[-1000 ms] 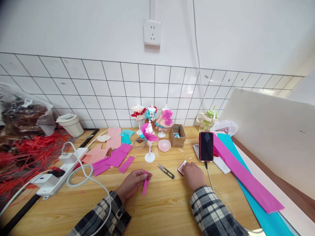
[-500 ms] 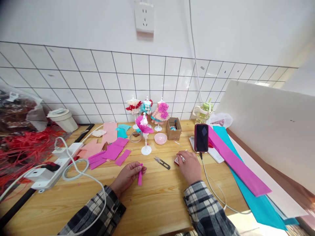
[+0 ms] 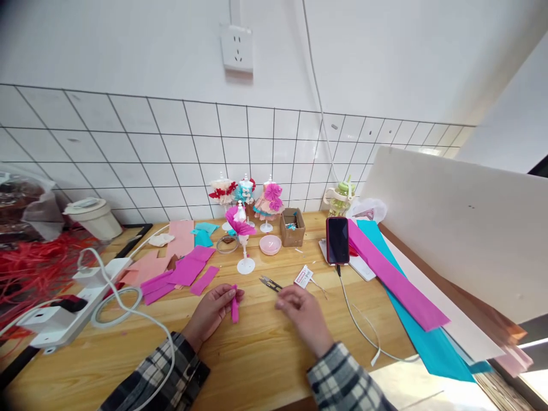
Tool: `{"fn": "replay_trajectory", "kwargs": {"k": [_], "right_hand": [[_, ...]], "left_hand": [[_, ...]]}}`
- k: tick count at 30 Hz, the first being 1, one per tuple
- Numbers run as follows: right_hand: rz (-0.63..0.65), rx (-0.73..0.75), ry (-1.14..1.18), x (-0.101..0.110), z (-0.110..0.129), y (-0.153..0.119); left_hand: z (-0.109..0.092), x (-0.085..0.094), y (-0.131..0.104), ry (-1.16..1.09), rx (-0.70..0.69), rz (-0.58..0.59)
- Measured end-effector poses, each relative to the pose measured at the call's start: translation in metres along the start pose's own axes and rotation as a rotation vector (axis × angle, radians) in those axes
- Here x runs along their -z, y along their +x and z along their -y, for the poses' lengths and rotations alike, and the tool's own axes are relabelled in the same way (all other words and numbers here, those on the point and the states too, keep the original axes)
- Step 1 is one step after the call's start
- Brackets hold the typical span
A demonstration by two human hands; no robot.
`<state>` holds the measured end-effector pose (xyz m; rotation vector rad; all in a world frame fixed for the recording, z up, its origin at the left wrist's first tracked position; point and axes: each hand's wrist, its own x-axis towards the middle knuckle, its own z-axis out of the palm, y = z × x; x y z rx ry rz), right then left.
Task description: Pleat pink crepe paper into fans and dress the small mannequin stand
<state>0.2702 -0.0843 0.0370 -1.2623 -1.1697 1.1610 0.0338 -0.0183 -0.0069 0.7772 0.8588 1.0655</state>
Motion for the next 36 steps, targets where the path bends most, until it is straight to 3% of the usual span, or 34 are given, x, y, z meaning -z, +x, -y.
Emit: {"fn": "replay_trajectory", "kwargs": {"k": [2, 5, 9, 13, 17, 24, 29, 36], "right_hand": [[0.07, 0.054, -0.016, -0.037, -0.009, 0.019], [0.052, 0.222, -0.102, -0.085, -0.017, 0.052], [0.055, 0.319, -0.062, -0.113, -0.032, 0.073], [0.133, 0.235, 0.072, -0.109, -0.043, 0.072], [0.131, 0.149, 0.198, -0.102, -0.045, 0.077], [0.108, 0.147, 0.202, -0.098, -0.048, 0.082], [0.184, 0.183, 0.126, -0.098, -0.046, 0.078], [0.119, 0.092, 0.114, -0.101, -0.06, 0.085]], "left_hand": [[-0.003, 0.004, 0.002, 0.047, -0.142, -0.099], [-0.012, 0.014, 0.003, 0.221, -0.308, -0.229], [-0.02, 0.021, 0.002, 0.405, -0.338, -0.242], [-0.015, 0.012, 0.014, 0.442, -0.302, -0.194], [-0.009, 0.003, 0.026, 0.484, -0.251, -0.148], [-0.01, 0.011, 0.019, 0.648, -0.273, -0.163], [-0.012, 0.012, 0.02, 0.609, -0.281, -0.204], [-0.009, 0.013, 0.02, 0.588, -0.24, -0.155]]}}
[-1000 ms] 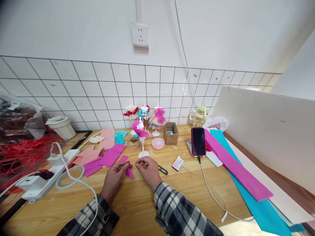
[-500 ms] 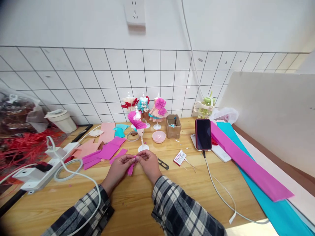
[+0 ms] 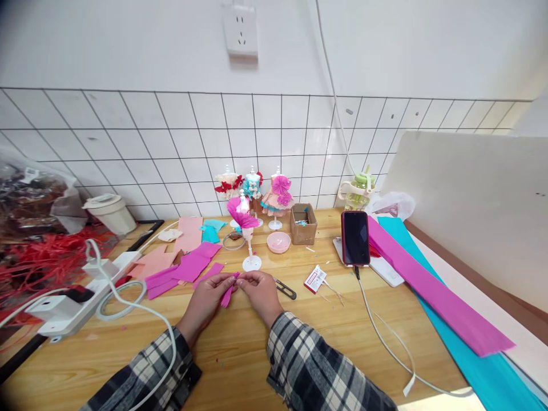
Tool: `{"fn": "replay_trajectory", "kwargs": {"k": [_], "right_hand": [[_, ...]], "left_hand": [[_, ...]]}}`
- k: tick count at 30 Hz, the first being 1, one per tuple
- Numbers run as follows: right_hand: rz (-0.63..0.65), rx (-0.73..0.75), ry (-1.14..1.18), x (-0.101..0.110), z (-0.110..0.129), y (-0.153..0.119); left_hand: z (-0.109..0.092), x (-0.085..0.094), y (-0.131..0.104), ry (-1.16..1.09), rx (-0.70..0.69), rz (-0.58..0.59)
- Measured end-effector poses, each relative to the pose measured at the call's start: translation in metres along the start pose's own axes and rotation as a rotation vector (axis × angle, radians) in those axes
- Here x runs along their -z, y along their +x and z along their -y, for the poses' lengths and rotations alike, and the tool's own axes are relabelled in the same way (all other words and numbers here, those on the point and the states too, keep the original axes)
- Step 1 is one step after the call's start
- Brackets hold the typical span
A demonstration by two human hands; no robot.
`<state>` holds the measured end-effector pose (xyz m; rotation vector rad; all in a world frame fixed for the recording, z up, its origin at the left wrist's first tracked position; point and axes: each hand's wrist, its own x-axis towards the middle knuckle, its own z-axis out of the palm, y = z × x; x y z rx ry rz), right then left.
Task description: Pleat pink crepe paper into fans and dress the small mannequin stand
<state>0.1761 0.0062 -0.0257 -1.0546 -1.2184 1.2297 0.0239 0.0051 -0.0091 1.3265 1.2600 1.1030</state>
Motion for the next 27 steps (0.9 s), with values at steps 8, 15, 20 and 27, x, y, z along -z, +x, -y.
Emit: {"fn": "replay_trajectory", "kwargs": {"k": [8, 15, 20, 27], "right_hand": [[-0.029, 0.022, -0.004, -0.004, 0.001, -0.002], [-0.075, 0.029, -0.019, -0.006, 0.008, -0.004], [-0.105, 0.029, -0.091, -0.005, 0.006, -0.003], [0.033, -0.033, 0.028, -0.005, 0.006, -0.003]], "left_hand": [[-0.006, -0.005, -0.006, 0.01, -0.017, -0.058], [-0.008, -0.006, -0.006, 0.057, -0.069, -0.045], [-0.01, -0.005, -0.006, 0.135, -0.11, -0.072], [-0.011, -0.002, -0.005, 0.136, -0.151, -0.151]]}}
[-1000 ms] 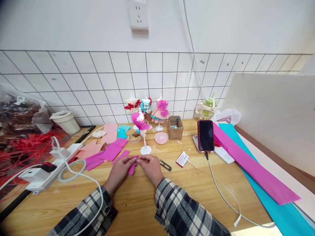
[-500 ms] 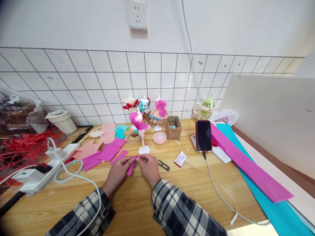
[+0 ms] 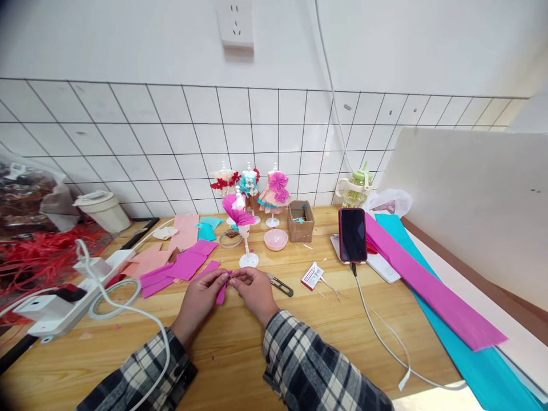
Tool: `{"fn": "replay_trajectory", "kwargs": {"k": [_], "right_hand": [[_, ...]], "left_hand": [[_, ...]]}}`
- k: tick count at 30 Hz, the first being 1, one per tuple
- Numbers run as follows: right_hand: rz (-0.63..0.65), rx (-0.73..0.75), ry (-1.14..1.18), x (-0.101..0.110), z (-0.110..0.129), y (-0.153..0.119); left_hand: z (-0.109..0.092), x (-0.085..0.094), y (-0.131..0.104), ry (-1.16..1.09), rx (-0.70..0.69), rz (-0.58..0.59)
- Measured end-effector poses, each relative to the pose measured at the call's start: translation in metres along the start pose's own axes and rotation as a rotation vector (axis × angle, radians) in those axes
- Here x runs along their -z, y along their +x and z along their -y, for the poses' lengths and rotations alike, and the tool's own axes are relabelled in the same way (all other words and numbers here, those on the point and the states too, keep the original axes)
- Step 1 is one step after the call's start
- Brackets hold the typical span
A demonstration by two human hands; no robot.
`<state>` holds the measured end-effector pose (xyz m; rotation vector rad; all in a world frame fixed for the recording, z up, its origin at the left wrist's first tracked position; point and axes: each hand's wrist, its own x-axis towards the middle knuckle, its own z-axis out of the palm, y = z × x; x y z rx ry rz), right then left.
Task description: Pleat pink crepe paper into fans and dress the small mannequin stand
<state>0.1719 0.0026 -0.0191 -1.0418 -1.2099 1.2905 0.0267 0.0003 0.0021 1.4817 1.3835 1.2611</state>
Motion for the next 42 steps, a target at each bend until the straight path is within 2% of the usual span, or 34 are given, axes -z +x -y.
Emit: {"fn": "replay_trajectory", "kwargs": {"k": [3, 6, 8, 13, 17, 23, 30, 34, 37, 39, 42], "right_hand": [[0.07, 0.058, -0.05, 0.006, 0.004, 0.002], [0.142, 0.098, -0.165, 0.018, 0.009, 0.006], [0.173, 0.131, -0.31, 0.027, 0.012, 0.009], [0.231, 0.238, -0.626, 0.042, 0.02, 0.011], [0.254, 0.365, -0.919, 0.044, 0.027, 0.005], [0.285, 0.472, -1.281, 0.03, 0.04, -0.011], [0.21, 0.468, -1.358, 0.017, 0.038, -0.018], [0.16, 0.434, -1.327, 0.014, 0.035, -0.02], [0.08, 0.379, -1.23, 0.013, 0.03, -0.02], [0.028, 0.321, -1.077, 0.013, 0.025, -0.018], [-0.029, 0.229, -0.783, 0.012, 0.017, -0.012]], "left_hand": [[-0.002, 0.002, 0.0, -0.006, -0.019, -0.036], [-0.008, 0.006, -0.001, 0.052, -0.078, 0.001], [-0.012, 0.011, -0.001, 0.162, -0.165, 0.092], [-0.019, 0.02, -0.004, 0.506, -0.441, 0.45], [-0.017, 0.016, -0.007, 0.716, -0.537, 0.561], [-0.014, 0.009, -0.01, 0.788, -0.495, 0.515], [-0.012, 0.007, -0.009, 0.924, -0.45, 0.401], [-0.01, 0.007, -0.009, 0.919, -0.406, 0.321], [-0.008, 0.006, -0.01, 0.808, -0.345, 0.241], [-0.008, 0.005, -0.009, 0.646, -0.241, 0.179], [-0.006, 0.003, -0.006, 0.317, -0.013, 0.1]]}}
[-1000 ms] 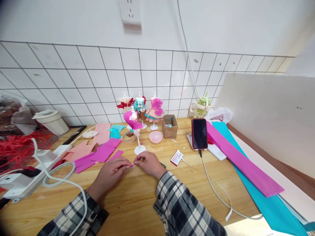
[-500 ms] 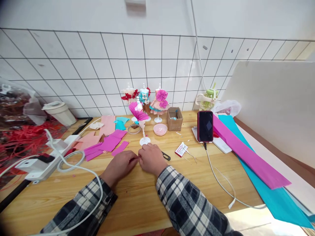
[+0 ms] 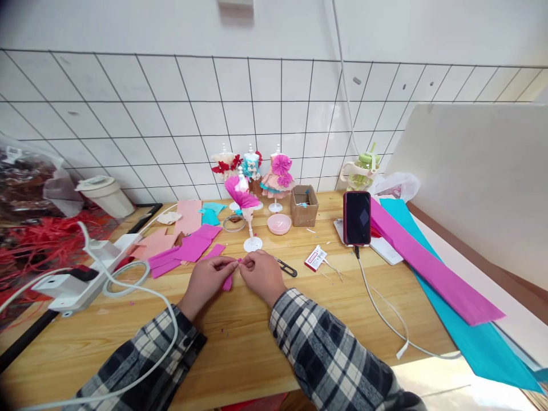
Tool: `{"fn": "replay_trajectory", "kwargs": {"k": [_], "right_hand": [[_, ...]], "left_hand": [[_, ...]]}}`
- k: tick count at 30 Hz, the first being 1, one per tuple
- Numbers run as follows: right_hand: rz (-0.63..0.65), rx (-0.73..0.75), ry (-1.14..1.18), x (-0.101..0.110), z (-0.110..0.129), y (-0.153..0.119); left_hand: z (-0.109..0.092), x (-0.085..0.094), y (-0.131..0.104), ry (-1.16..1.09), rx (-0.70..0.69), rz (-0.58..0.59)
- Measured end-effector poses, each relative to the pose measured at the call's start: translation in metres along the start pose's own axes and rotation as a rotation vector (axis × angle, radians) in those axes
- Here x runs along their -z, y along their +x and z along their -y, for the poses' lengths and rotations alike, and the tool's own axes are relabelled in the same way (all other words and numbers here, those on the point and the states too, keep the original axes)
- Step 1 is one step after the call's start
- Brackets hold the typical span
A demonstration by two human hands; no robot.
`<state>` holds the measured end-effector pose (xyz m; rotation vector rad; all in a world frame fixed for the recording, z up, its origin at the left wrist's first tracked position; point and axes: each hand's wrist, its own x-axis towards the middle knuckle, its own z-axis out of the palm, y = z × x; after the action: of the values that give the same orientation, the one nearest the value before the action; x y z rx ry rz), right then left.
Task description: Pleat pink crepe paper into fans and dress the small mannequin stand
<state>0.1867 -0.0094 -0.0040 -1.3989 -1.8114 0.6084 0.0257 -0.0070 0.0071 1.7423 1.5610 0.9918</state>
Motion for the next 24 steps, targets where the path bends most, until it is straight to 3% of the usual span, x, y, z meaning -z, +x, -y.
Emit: {"fn": "replay_trajectory", "kwargs": {"k": [3, 7, 13, 18, 21, 24], "right_hand": [[0.006, -0.132, 0.303, -0.005, -0.003, 0.004], [0.132, -0.347, 0.663, -0.004, -0.003, 0.007], [0.215, -0.428, 0.864, -0.002, -0.009, 0.008], [0.365, -0.28, 0.721, 0.002, -0.024, 0.013], [0.389, -0.073, 0.469, 0.008, -0.029, 0.015], [0.362, 0.152, 0.15, 0.015, -0.029, 0.015]], "left_hand": [[0.003, -0.003, 0.002, -0.28, 0.127, 0.013], [0.008, -0.006, 0.002, -0.5, 0.164, 0.081], [0.009, -0.004, 0.003, -0.516, 0.15, 0.147], [0.004, 0.006, 0.001, -0.16, -0.083, 0.2], [0.0, 0.012, 0.0, 0.035, -0.303, 0.273], [-0.002, 0.013, -0.002, 0.176, -0.412, 0.344]]}}
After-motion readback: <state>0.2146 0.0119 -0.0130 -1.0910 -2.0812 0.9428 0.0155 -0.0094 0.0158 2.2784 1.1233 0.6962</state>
